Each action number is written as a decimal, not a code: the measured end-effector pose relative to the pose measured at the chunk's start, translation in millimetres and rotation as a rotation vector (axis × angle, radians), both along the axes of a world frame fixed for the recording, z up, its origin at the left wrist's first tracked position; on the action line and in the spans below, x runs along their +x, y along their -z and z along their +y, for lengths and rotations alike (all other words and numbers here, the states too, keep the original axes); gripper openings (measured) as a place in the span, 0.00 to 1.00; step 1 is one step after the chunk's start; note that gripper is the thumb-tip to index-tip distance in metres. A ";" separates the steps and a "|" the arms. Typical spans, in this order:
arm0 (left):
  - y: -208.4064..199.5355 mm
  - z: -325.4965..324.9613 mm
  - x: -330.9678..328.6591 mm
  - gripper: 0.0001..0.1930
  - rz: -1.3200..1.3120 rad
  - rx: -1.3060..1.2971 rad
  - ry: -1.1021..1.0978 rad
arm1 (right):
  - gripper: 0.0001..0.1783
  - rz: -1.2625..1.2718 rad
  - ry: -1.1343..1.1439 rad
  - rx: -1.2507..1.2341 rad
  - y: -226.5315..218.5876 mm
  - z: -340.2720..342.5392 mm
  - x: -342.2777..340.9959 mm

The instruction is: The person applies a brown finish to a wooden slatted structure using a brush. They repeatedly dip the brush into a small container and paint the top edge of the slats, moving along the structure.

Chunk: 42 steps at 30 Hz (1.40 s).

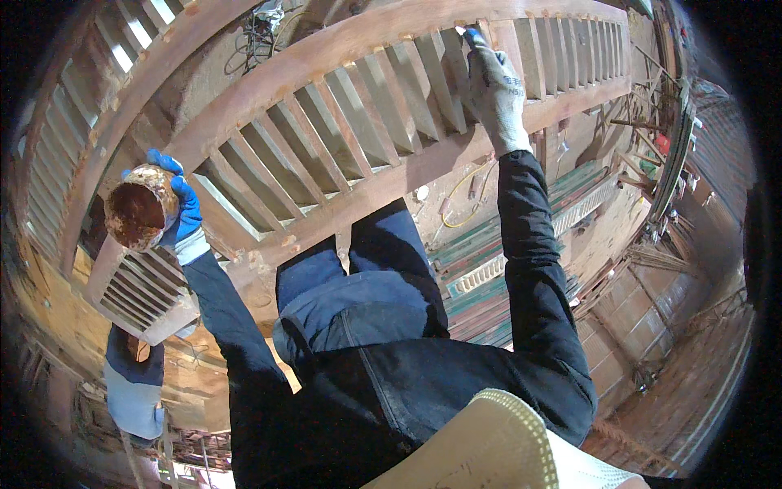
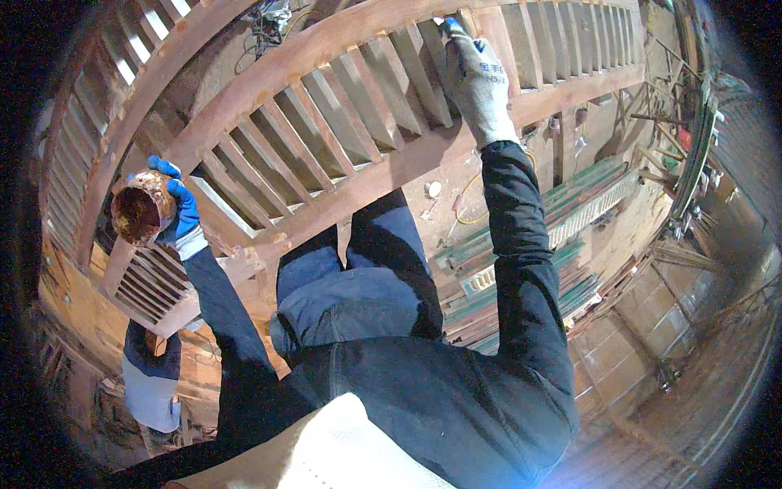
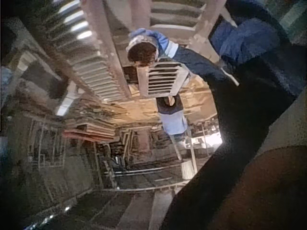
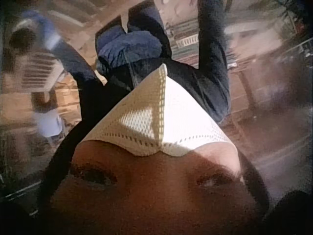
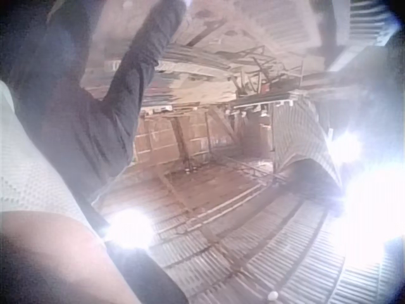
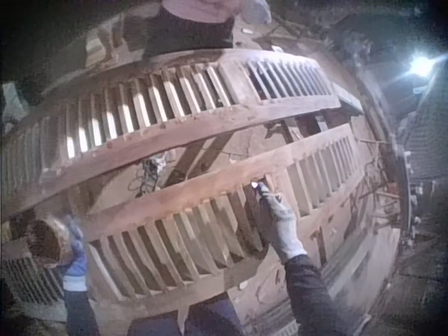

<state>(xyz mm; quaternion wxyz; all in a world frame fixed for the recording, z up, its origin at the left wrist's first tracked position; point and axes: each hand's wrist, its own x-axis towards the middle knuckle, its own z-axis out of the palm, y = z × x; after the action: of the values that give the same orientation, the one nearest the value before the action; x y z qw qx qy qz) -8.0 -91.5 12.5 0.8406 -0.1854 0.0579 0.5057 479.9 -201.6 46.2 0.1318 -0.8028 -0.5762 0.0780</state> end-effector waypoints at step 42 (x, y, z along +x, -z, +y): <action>-10.6 -97.0 311.6 0.22 -0.179 -0.044 -0.331 | 0.29 -0.160 -1.184 0.072 4.5 108.7 158.1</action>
<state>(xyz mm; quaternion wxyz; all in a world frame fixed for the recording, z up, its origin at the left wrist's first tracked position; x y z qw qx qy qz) 303.6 -188.5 23.1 0.7433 -0.2548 -0.0376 0.6174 638.0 -93.0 41.7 0.0492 -0.3434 -0.9361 0.0577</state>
